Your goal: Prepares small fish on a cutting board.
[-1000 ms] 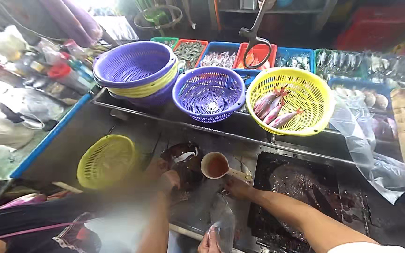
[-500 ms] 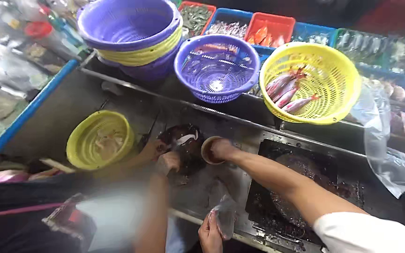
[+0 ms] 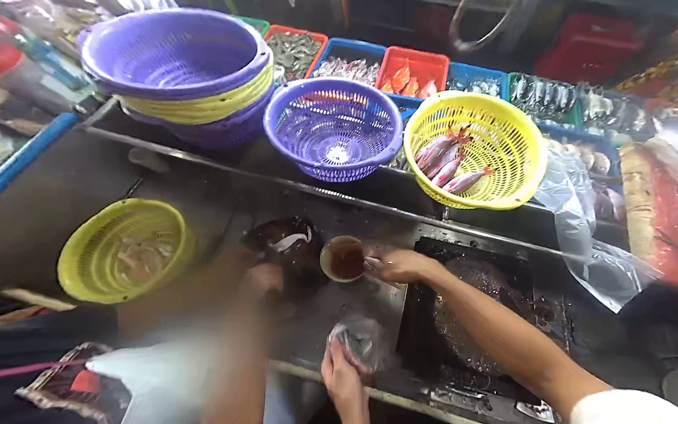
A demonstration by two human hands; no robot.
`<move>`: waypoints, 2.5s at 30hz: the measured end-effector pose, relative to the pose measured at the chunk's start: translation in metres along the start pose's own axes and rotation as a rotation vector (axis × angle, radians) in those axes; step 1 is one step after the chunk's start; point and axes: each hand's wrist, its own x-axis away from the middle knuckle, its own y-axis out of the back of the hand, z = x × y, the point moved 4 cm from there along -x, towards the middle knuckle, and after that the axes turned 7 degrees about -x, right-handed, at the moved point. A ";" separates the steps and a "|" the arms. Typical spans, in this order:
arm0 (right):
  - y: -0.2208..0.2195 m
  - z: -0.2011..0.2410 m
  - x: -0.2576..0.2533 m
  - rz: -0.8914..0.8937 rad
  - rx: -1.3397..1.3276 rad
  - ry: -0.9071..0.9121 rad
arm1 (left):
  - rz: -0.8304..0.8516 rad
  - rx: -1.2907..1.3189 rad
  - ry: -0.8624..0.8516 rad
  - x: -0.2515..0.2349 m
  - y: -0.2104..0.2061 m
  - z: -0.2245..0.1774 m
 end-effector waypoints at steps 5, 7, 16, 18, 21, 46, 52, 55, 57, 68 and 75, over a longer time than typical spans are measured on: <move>-0.098 -0.003 0.044 0.317 -0.121 0.060 | 0.041 -0.183 -0.238 -0.017 -0.011 0.040; -0.130 0.005 0.035 0.237 -0.231 0.046 | 0.105 -0.285 -0.280 -0.016 -0.007 0.058; -0.117 -0.123 -0.012 -0.347 -0.170 -0.352 | 0.085 -0.234 -0.294 -0.027 0.024 0.068; -0.117 -0.138 -0.042 -0.498 -0.028 -0.302 | 0.113 -0.218 -0.287 -0.027 0.023 0.067; -0.105 -0.153 -0.074 -0.523 0.107 -0.263 | 0.154 -0.211 -0.300 -0.024 0.023 0.067; -0.027 0.018 -0.073 -0.282 -0.120 0.012 | 0.169 0.127 -0.095 0.001 0.002 0.069; -0.117 -0.002 0.050 -0.466 -1.436 0.308 | 0.165 0.156 -0.064 0.005 -0.032 0.069; -0.141 -0.021 0.074 -0.570 -1.519 0.465 | 0.206 0.071 -0.126 0.011 -0.032 0.055; -0.128 -0.057 0.116 -0.765 -1.267 0.462 | 0.212 -0.017 -0.196 0.005 -0.018 0.046; -0.226 -0.332 0.346 -0.613 -0.452 -0.675 | 0.148 -1.161 -0.763 0.034 -0.056 -0.029; -0.252 -0.324 0.326 -0.688 -0.501 -0.631 | 0.459 -0.135 -0.494 0.002 -0.289 -0.094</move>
